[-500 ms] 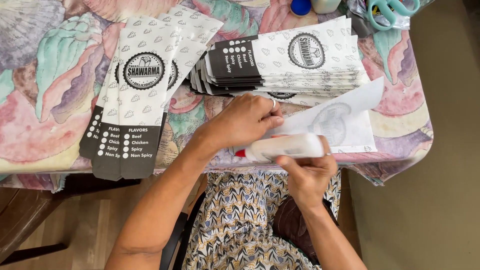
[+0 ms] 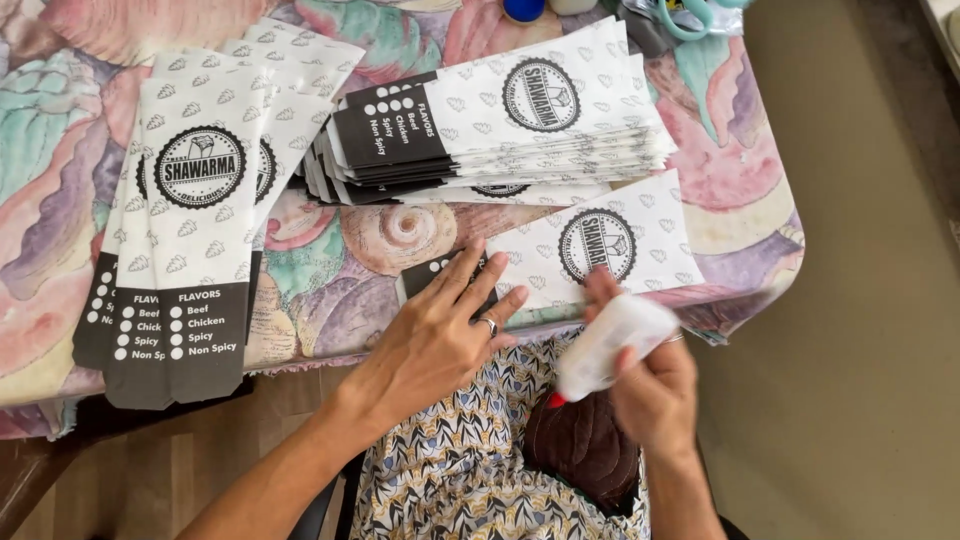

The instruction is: The person repeatedly applies glue to the edge of a white paper wrapper and presses a black printed label onto it. They then place the finished wrapper into a growing stack. The process is repeated for multiple wrappers.

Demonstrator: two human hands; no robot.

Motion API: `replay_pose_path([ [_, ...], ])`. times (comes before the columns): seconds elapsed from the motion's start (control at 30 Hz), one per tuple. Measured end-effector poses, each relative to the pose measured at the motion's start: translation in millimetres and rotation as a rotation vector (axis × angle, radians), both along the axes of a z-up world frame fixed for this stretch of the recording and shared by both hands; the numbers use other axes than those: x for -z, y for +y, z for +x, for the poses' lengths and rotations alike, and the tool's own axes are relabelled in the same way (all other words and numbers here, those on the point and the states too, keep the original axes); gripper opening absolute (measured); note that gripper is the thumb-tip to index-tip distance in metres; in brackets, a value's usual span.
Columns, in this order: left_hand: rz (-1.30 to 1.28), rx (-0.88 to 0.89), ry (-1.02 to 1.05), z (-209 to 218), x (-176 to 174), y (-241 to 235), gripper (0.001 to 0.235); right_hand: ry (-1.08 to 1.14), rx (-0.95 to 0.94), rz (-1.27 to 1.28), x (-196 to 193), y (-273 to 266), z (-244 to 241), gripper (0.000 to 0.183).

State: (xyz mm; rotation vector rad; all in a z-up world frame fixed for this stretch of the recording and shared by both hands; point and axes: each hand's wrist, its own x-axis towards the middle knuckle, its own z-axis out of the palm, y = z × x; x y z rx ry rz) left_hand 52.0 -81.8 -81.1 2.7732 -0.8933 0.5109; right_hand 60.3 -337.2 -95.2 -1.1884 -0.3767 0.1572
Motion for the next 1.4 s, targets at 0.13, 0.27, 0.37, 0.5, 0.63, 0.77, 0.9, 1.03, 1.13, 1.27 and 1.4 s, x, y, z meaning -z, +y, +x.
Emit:
replay_pose_path([
  [0.13,-0.003,0.004,-0.014,-10.6,7.9,5.9,0.060,0.142,0.199,-0.033,-12.6,-41.1,20.2,0.056],
  [0.27,0.025,-0.091,0.038,-29.9,3.5,18.9,0.081,0.131,0.358,-0.123,-24.8,-64.7,34.9,0.055],
  [0.37,0.002,-0.125,0.022,-44.8,9.0,33.4,0.084,0.145,0.433,-0.198,-40.1,-79.8,49.8,0.056],
  [0.5,-0.084,-0.160,-0.190,-54.3,13.0,40.6,0.070,0.173,0.557,-0.417,-43.1,-123.4,95.1,0.017],
  [0.63,-0.164,-0.183,-0.272,-55.9,-6.9,42.9,0.035,0.019,0.410,-0.957,-94.4,-86.3,121.6,0.041],
  [0.77,-0.526,-0.336,-0.141,-65.8,-36.2,65.6,0.018,-0.449,0.409,-1.429,-76.8,-87.5,164.3,0.050],
  [0.9,-0.932,-0.704,-0.147,-70.8,-57.3,103.3,0.038,-0.947,0.295,-1.122,-88.4,-19.5,162.4,0.032],
  [1.03,-0.879,-0.831,-0.232,-65.1,-46.6,142.7,0.024,-1.080,0.114,-1.080,-80.9,45.1,163.7,0.030],
  [1.13,-0.586,-0.934,-0.357,-64.2,-31.8,160.6,0.021,-1.071,-0.016,-1.172,-65.2,56.8,164.2,0.041],
  [1.27,-0.073,-1.079,-0.447,-61.0,-33.4,147.7,0.030,-1.343,0.248,-1.007,-50.0,31.9,143.4,0.019],
  [1.4,-0.208,-0.700,-0.492,-49.6,-34.4,109.2,0.011,-1.361,0.198,-1.134,-37.5,-6.7,97.3,0.032],
])
